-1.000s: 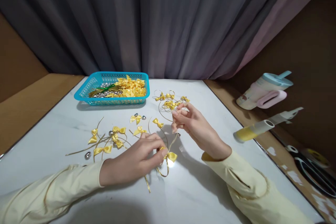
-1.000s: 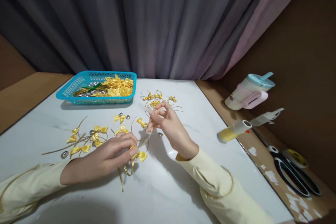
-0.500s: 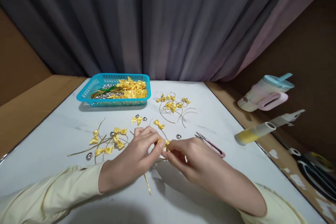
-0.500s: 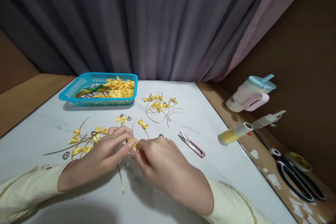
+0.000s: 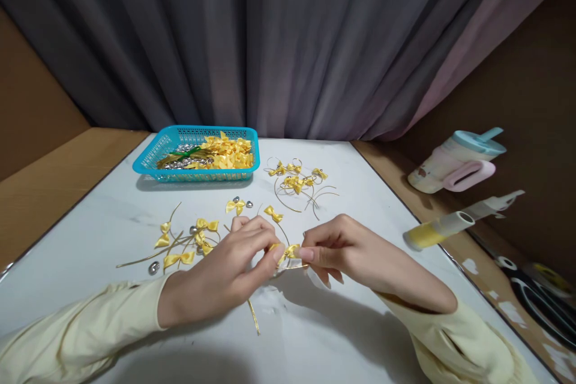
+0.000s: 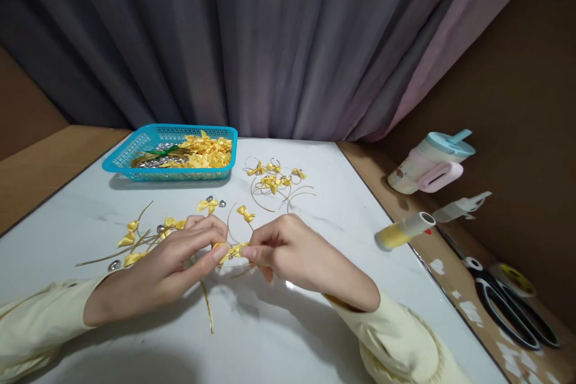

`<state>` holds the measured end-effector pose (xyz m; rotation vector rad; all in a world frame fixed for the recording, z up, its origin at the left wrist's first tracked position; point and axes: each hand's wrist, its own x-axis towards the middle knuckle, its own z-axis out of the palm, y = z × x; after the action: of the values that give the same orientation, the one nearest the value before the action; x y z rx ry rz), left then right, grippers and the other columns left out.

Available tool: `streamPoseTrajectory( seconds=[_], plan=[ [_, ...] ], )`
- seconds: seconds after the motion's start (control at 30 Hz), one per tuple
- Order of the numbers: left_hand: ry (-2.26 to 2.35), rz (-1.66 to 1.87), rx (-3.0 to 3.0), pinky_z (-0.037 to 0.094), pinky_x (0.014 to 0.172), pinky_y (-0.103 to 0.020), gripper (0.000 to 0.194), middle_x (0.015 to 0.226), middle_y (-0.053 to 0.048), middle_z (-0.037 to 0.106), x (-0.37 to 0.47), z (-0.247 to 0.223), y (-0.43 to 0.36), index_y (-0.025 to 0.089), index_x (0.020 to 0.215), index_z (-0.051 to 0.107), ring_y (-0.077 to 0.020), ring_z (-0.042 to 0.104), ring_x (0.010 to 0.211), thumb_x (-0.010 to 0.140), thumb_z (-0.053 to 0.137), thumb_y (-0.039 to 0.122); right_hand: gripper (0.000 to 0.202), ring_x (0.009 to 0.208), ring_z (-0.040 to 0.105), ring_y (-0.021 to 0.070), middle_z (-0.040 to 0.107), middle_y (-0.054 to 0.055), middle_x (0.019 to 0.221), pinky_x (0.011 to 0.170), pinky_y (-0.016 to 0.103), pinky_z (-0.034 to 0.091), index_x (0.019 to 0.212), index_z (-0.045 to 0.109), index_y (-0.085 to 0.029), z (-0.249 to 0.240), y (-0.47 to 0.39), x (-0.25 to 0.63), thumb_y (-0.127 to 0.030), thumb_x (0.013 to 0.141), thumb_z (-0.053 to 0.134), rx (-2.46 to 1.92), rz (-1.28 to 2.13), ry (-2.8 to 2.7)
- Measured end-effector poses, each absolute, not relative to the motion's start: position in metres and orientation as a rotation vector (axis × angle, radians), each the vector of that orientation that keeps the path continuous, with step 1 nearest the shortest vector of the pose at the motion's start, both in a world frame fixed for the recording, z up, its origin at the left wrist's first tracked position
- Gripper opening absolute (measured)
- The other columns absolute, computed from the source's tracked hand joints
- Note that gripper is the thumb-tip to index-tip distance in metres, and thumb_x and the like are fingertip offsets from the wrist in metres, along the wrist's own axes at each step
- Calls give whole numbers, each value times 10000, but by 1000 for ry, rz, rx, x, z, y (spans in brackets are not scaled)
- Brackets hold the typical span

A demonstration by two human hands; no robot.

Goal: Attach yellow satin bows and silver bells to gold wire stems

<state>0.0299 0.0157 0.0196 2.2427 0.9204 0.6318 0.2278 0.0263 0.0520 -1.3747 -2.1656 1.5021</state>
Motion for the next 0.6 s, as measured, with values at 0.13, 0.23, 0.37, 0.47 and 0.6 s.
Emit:
streamPoseTrajectory(
  seconds=[0.13,0.23,0.37,0.47,0.6],
  plan=[
    [940,641,2251,279,759,-314,242,752,16,495,29,19,16,179,730,436,-145,429,761,944,328,207,326,494,441,76,576,-3,565,484,194,319,660,601,-146,53,23,228,-381,861,496,-1369,1324,-2278],
    [984,652,2312,270,749,-320,246,755,16,496,28,18,14,178,725,424,-146,435,756,949,325,205,271,532,469,85,594,-13,631,495,199,311,729,599,-168,54,14,226,-425,810,571,-1421,1004,-2334],
    [940,710,2420,252,755,-326,219,764,13,507,28,14,12,177,760,436,-153,453,797,950,329,171,181,585,505,105,607,-7,687,547,222,329,790,602,-183,51,1,222,-354,818,553,-1442,716,-2364],
    [915,756,2482,242,753,-328,208,745,15,500,29,11,11,170,761,445,-154,457,802,944,348,149,180,557,493,99,607,-3,673,539,222,326,775,609,-171,49,-1,217,-314,833,517,-1442,757,-2378],
    [931,795,2514,237,747,-332,223,706,13,492,30,10,10,162,722,440,-158,460,793,932,367,138,154,530,481,89,603,-9,633,510,210,309,751,630,-161,48,4,213,-213,815,500,-1431,866,-2342]
  ],
)
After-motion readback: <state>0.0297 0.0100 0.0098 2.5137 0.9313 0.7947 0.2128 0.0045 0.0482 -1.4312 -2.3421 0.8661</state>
